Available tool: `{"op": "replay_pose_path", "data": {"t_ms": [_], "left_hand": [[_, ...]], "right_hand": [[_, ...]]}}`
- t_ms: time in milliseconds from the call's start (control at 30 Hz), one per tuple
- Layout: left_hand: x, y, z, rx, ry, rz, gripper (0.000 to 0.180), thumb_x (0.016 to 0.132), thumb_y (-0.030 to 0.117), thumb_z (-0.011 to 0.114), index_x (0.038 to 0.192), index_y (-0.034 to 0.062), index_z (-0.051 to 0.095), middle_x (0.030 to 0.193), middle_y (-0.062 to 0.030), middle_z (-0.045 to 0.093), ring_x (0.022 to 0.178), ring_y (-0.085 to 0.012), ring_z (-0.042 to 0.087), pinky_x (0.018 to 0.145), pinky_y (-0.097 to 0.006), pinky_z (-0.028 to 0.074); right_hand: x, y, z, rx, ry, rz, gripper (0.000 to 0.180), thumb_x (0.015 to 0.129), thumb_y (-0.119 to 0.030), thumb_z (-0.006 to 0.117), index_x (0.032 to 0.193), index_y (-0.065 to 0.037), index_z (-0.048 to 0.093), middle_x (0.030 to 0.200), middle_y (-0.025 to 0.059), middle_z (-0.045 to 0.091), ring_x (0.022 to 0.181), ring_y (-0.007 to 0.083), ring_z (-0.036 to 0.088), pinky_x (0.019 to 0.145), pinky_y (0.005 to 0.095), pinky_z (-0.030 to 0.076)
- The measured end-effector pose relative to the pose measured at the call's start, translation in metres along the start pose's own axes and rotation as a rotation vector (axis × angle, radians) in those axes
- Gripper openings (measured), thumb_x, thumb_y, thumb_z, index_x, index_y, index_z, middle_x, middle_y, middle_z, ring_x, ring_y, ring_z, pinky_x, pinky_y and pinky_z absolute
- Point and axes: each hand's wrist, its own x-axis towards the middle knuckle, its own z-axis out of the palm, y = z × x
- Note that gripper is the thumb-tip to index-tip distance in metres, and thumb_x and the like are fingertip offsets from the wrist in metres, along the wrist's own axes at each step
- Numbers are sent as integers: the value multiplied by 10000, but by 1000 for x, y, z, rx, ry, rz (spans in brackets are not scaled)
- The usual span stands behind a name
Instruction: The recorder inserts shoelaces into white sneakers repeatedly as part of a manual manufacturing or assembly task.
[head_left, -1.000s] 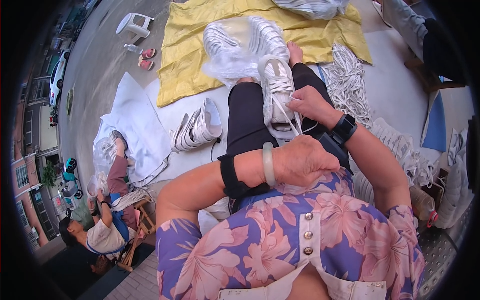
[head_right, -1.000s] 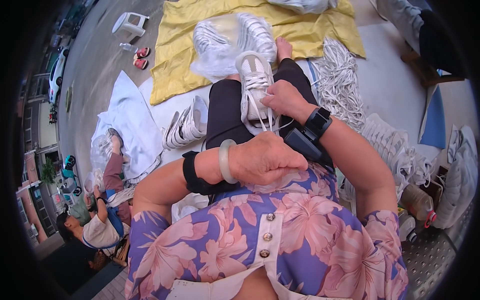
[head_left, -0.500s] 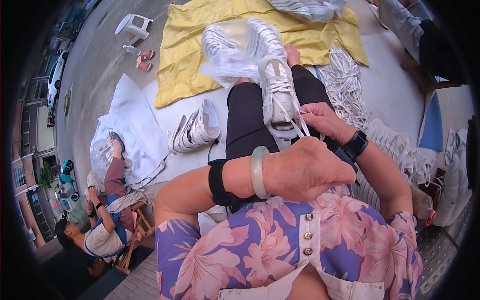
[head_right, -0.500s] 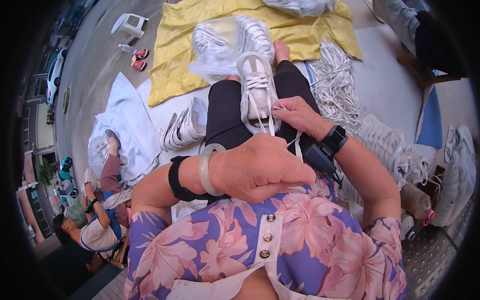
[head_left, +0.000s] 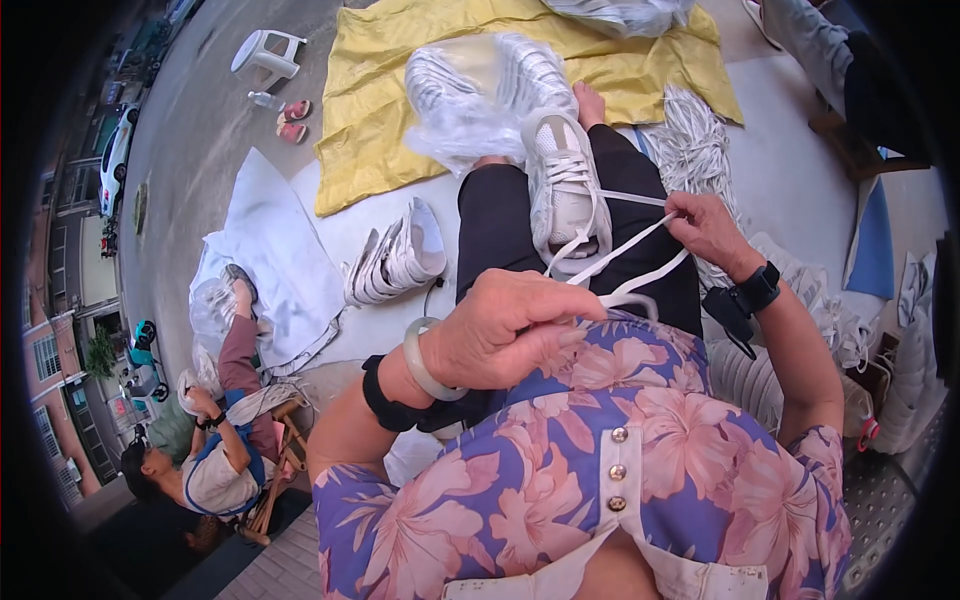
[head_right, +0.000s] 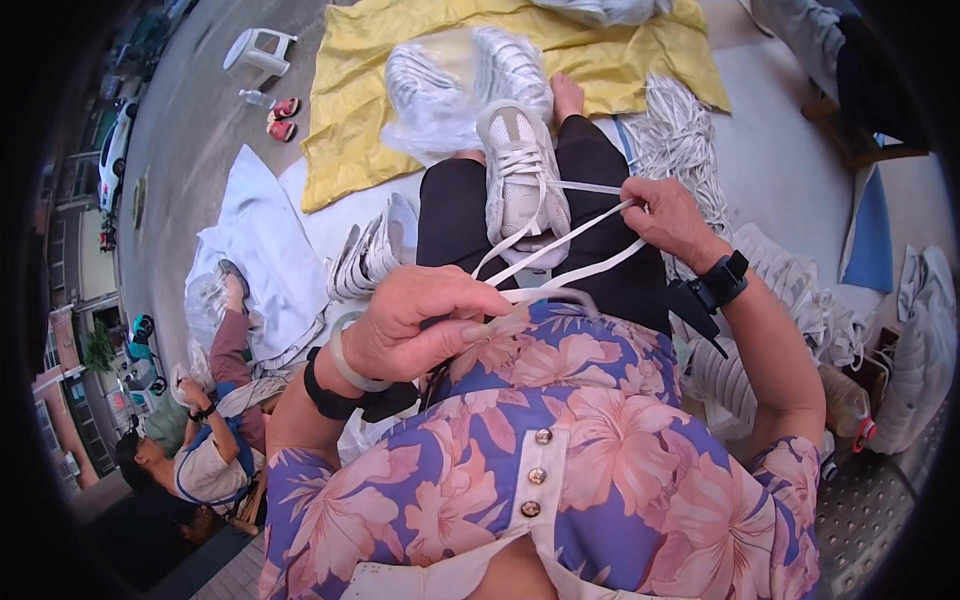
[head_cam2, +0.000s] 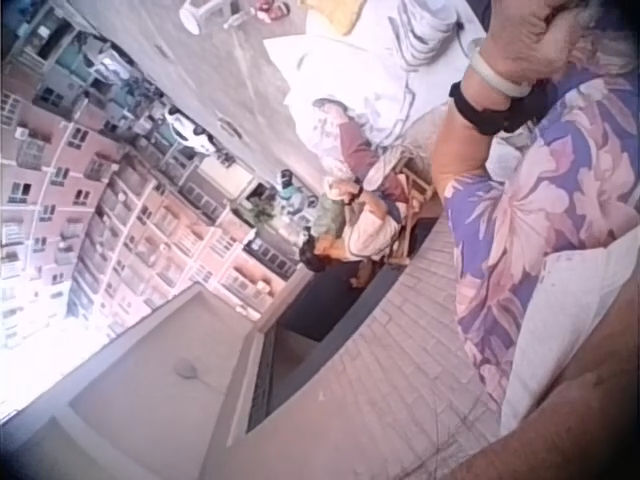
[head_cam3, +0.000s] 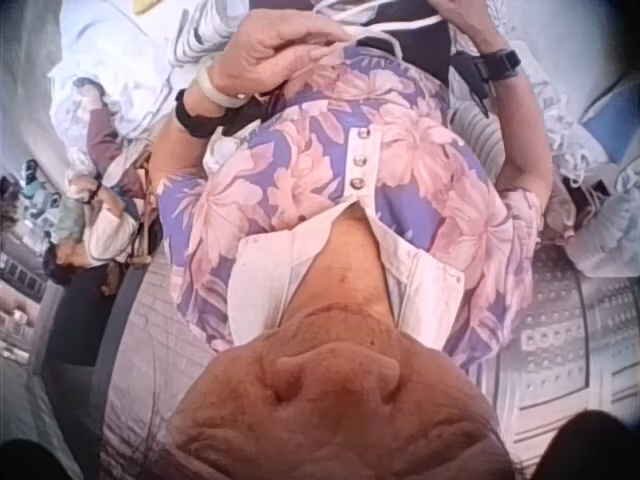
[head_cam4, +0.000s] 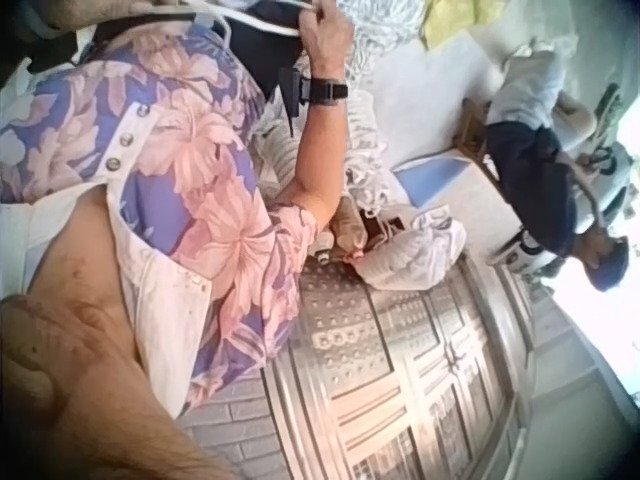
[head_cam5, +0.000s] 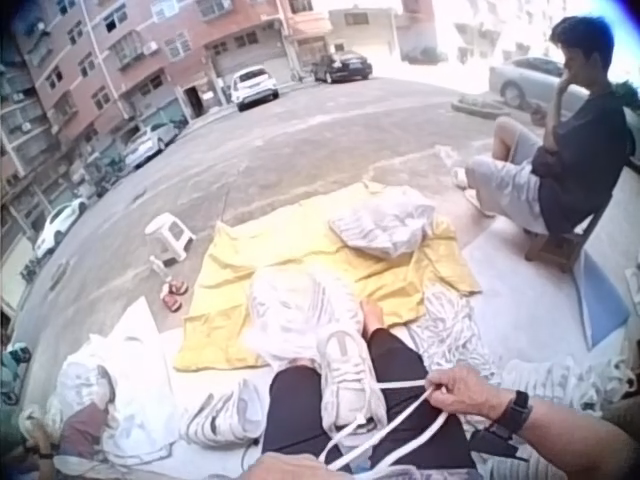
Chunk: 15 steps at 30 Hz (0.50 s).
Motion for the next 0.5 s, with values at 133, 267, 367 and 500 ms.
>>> {"op": "replay_pose_path", "data": {"t_ms": [133,267,367,500], "left_hand": [[-51,-27,-29,-229,170,-462,198,827,115,584,985,-3,588,711,-29,592,568,-44,468,533,-173,374],[-93,-66,-73,-384,645,-491,169,845,114,564,955,-14,567,670,-8,569,502,-31,436,473,-162,342],[-97,-99,-91,-319,677,-600,145,846,103,553,959,18,587,607,43,515,492,-17,404,460,-149,307],[-95,-159,-83,650,611,-584,135,783,82,574,916,59,586,719,-28,571,603,-151,522,528,-252,383]], "right_hand": [[-16,45,-21,-235,209,-60,106,698,-98,506,748,-36,576,665,139,566,630,308,563,595,381,446],[-19,94,-36,-551,267,43,127,691,-74,495,760,-60,600,728,123,587,725,308,576,662,390,455],[-31,137,-48,-654,183,171,197,685,-39,475,811,-77,621,813,109,601,793,306,577,720,389,456],[-17,121,-33,-541,194,32,315,646,46,465,889,-70,628,982,107,587,932,304,551,803,379,443]]}}
